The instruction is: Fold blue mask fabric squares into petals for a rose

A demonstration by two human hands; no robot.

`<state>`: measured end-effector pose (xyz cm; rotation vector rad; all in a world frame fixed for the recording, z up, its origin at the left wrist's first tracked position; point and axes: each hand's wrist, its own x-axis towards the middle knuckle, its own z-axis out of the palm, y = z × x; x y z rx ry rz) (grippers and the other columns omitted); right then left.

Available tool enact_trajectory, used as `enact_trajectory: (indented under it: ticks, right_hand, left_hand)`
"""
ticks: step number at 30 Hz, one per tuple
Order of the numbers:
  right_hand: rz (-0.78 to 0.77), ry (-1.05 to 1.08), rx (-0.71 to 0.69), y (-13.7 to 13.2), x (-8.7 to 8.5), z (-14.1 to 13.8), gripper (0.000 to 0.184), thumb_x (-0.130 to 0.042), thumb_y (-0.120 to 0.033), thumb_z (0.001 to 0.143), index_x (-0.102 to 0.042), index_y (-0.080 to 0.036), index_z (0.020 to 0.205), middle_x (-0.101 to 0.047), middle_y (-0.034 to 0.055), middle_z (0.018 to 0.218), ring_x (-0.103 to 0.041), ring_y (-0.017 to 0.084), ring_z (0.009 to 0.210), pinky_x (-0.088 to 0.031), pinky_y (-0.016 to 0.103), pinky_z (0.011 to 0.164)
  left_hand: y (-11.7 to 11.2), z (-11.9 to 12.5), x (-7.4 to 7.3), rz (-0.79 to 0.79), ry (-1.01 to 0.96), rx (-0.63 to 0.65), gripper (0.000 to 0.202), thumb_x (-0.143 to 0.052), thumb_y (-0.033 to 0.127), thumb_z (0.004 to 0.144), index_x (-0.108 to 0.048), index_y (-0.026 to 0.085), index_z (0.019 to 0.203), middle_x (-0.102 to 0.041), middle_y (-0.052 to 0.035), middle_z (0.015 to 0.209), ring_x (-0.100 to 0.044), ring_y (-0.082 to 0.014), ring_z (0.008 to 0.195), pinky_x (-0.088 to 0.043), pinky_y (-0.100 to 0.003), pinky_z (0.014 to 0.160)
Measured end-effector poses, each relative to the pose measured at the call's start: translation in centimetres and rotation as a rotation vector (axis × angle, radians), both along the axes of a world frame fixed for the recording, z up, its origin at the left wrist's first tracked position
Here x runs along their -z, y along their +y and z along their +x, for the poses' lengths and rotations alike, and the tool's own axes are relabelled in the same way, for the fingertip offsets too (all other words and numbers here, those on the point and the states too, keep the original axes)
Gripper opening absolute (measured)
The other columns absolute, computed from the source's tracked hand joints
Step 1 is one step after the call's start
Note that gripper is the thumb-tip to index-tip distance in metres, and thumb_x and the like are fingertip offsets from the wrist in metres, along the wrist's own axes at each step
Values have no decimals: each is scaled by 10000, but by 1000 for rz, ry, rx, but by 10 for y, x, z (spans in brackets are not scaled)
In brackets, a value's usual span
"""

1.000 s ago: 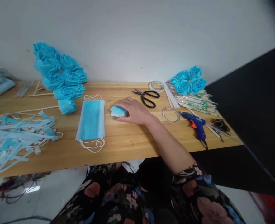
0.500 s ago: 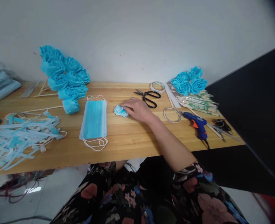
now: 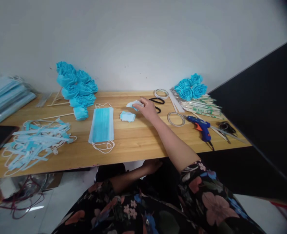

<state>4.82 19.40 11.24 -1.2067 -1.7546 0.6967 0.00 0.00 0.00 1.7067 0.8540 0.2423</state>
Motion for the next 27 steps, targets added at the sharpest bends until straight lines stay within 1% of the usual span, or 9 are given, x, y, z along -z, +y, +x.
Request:
enact_trajectory:
  ticks: [3,5,8,10,14,17,21,24,27]
  right_hand:
    - [-23,116,-10,5,5,3,342,-628,-521,829,-530,-224,689,-555,-15,691,-506,153,709,-430,270,659]
    - [-46,191,-29,8,8,4,372,-577,-564,849,-536,-225,701,-536,-13,693,-514,150,701,-460,265,649]
    - [-107,274,-46,10,10,4,388,-560,-600,845,-599,-219,788,-578,-1,758,-563,158,737,-503,263,646]
    - [-131,300,-43,11,10,3,394,-570,-607,837,-617,-216,810,-602,2,778,-587,163,760,-517,264,654]
    - [-129,325,-39,11,10,3,358,-584,-563,845,-618,-211,795,-610,0,763,-589,160,752,-532,266,664]
    - [-111,356,-2,11,7,5,303,-595,-505,842,-613,-207,786,-606,-3,752,-569,151,726,-525,260,643]
    - [-96,395,50,16,6,7,242,-619,-441,803,-627,-201,783,-573,-17,704,-520,139,655,-478,255,569]
    - [-82,426,43,18,6,7,239,-630,-441,789,-633,-203,768,-569,-19,692,-508,136,649,-463,251,556]
    - [-97,491,34,16,5,7,274,-669,-464,771,-662,-208,866,-638,-13,752,-551,143,690,-459,242,563]
  left_hand:
    - [-10,-12,0,4,94,89,222,-557,287,1009,-745,170,1018,-752,-58,1078,-700,-265,1079,-515,-338,923]
    - [-18,-35,-17,6,25,234,219,-601,317,982,-753,192,1076,-770,-58,1150,-704,-225,1089,-499,-282,941]
    - [-25,-83,-61,-54,-138,309,306,-542,355,1013,-734,190,1185,-766,-77,1201,-707,-197,1099,-502,-257,954]
    - [-26,-114,-96,-56,-162,247,352,-499,402,1039,-731,181,1184,-774,-86,1163,-716,-192,1067,-511,-260,940]
    - [-19,-159,-159,115,-122,162,344,-456,413,1062,-714,213,1166,-763,-63,1124,-705,-182,1048,-508,-270,933]
    - [1,-177,-185,308,-19,96,327,-496,444,1037,-718,241,1164,-759,-49,1152,-703,-206,1062,-519,-310,949]
    - [60,-187,-187,614,151,-161,380,-547,511,970,-724,226,1148,-749,-88,1205,-685,-260,1113,-514,-388,1003]
    - [120,-188,-169,756,201,-316,426,-564,482,920,-705,208,1213,-737,-112,1236,-682,-264,1052,-514,-427,992]
    - [170,-187,-145,765,226,-457,549,-654,464,811,-685,183,1282,-715,-138,1290,-670,-274,1033,-509,-433,956]
